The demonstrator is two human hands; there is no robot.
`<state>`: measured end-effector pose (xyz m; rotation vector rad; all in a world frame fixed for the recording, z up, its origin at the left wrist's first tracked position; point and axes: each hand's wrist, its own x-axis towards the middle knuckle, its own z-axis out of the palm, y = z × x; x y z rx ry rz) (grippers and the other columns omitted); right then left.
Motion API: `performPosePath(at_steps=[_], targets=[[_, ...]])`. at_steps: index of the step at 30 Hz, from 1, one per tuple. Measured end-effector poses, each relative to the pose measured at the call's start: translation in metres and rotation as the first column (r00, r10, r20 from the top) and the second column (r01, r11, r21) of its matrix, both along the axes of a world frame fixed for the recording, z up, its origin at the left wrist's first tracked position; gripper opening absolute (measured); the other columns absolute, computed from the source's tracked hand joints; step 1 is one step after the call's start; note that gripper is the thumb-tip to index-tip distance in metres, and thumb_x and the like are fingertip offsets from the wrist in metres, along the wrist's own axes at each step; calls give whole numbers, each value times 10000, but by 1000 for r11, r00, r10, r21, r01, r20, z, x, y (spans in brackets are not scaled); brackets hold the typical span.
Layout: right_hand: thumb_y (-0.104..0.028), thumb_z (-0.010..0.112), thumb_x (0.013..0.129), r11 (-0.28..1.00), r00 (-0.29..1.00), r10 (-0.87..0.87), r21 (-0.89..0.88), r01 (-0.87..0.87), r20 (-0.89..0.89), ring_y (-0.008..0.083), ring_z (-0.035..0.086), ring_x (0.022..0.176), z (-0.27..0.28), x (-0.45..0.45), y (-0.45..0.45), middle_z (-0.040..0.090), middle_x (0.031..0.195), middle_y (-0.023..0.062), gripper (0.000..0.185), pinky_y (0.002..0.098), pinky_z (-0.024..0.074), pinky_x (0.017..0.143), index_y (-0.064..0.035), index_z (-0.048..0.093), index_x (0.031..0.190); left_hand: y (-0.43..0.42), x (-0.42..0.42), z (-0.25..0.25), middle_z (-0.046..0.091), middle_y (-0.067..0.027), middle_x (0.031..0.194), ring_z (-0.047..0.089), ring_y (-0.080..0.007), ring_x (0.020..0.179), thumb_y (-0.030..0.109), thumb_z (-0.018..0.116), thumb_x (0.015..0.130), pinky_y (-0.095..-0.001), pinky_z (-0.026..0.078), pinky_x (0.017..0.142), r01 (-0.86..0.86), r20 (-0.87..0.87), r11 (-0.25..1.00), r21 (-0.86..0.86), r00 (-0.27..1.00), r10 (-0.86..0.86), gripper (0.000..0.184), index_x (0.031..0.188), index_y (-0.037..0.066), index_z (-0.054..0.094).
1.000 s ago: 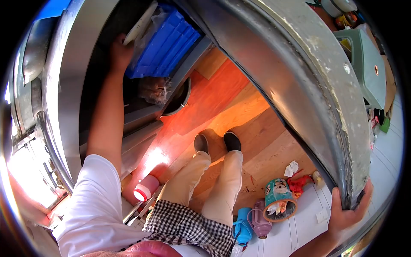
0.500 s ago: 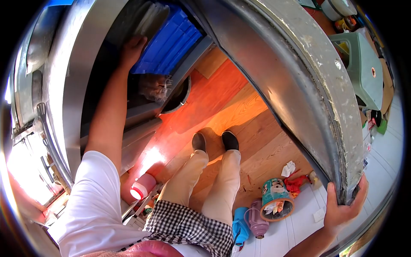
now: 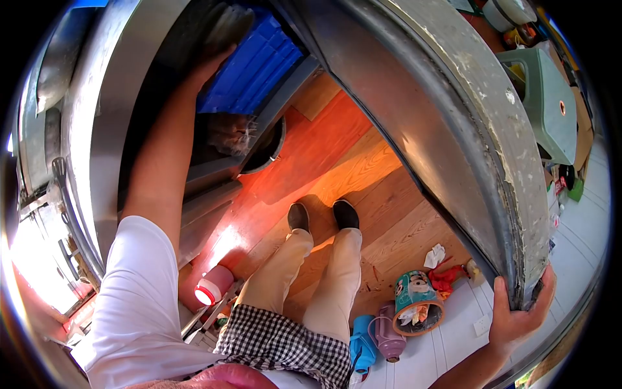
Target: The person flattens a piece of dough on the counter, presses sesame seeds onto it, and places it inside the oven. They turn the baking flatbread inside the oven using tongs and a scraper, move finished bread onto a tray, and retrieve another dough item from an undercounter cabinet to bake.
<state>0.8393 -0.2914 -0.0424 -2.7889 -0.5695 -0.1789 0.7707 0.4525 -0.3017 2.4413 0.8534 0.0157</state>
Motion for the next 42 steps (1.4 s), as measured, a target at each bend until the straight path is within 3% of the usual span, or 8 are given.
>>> performPosePath(at_steps=[4, 16, 19, 22, 25, 27, 37, 42], targets=[[-40, 834, 710, 1000, 1000, 2, 4, -2, -1, 333, 563, 1247, -1, 0, -2, 598, 1348, 188, 761, 425, 406, 1092, 13, 523, 1402, -2, 4, -9, 750, -160, 952, 719, -322, 921, 537, 665, 914, -416, 521, 863, 18, 180, 979, -203, 984, 19, 505, 1061, 65, 764], [-27, 806, 705, 999, 999, -42, -7, 42, -7, 314, 553, 1244, 1, 1, 1, 590, 1344, 181, 755, 419, 387, 1101, 24, 513, 1400, 14, 51, -22, 719, -160, 1107, 678, -382, 991, 394, 612, 958, -462, 538, 888, 103, 314, 857, 506, 903, -294, 346, 1106, 101, 722], [-57, 813, 706, 999, 999, -38, -8, 37, -22, 319, 548, 1245, 4, 4, 0, 586, 1343, 182, 761, 421, 383, 1102, 27, 512, 1399, 10, 83, -5, 638, -100, 1350, 612, -240, 1206, 289, 608, 1000, -383, 471, 1024, 478, -433, 395, 784, 878, -203, 421, 1388, 126, 609], [-87, 824, 704, 999, 998, -44, -6, 44, -39, 328, 544, 1248, 5, 4, 1, 582, 1345, 182, 774, 424, 377, 1107, 29, 508, 1401, 21, 94, -20, 733, -168, 965, 685, -293, 979, 447, 801, 740, -480, 507, 915, 218, 381, 803, 555, 791, -478, 363, 958, 156, 795], [-111, 836, 726, 1000, 999, -26, -10, 26, -27, 328, 537, 1266, 3, 4, -7, 578, 1364, 186, 774, 422, 370, 1116, 31, 503, 1411, 46, 105, -47, 738, -122, 953, 690, -293, 981, 371, 746, 836, -434, 517, 909, 222, 284, 588, 778, 711, -644, 267, 951, 134, 790], [-135, 851, 774, 1000, 999, -4, -6, 3, -33, 319, 528, 1294, 3, 5, -11, 573, 1393, 189, 760, 412, 366, 1130, 33, 500, 1427, 50, 112, -48, 737, -111, 943, 688, -308, 941, 368, 738, 839, -429, 519, 894, 180, 109, 481, 858, 852, -513, 264, 934, 124, 772], [-88, 826, 707, 999, 998, -49, -14, 48, -27, 322, 544, 1246, 3, 4, -4, 581, 1343, 187, 776, 426, 367, 1113, 43, 503, 1401, 21, 117, -36, 712, -89, 1061, 669, -257, 1004, 260, 681, 904, -403, 515, 915, 18, 181, 798, 603, 971, -158, 255, 1102, 103, 712], [-93, 829, 716, 1000, 999, -26, -1, 26, -26, 323, 541, 1242, 2, 3, -6, 581, 1337, 186, 774, 421, 367, 1107, 45, 499, 1402, 24, 103, -28, 700, -78, 1120, 660, -231, 1036, 207, 653, 937, -390, 513, 926, -128, 424, 988, 86, 902, 80, 276, 1186, 92, 682]])
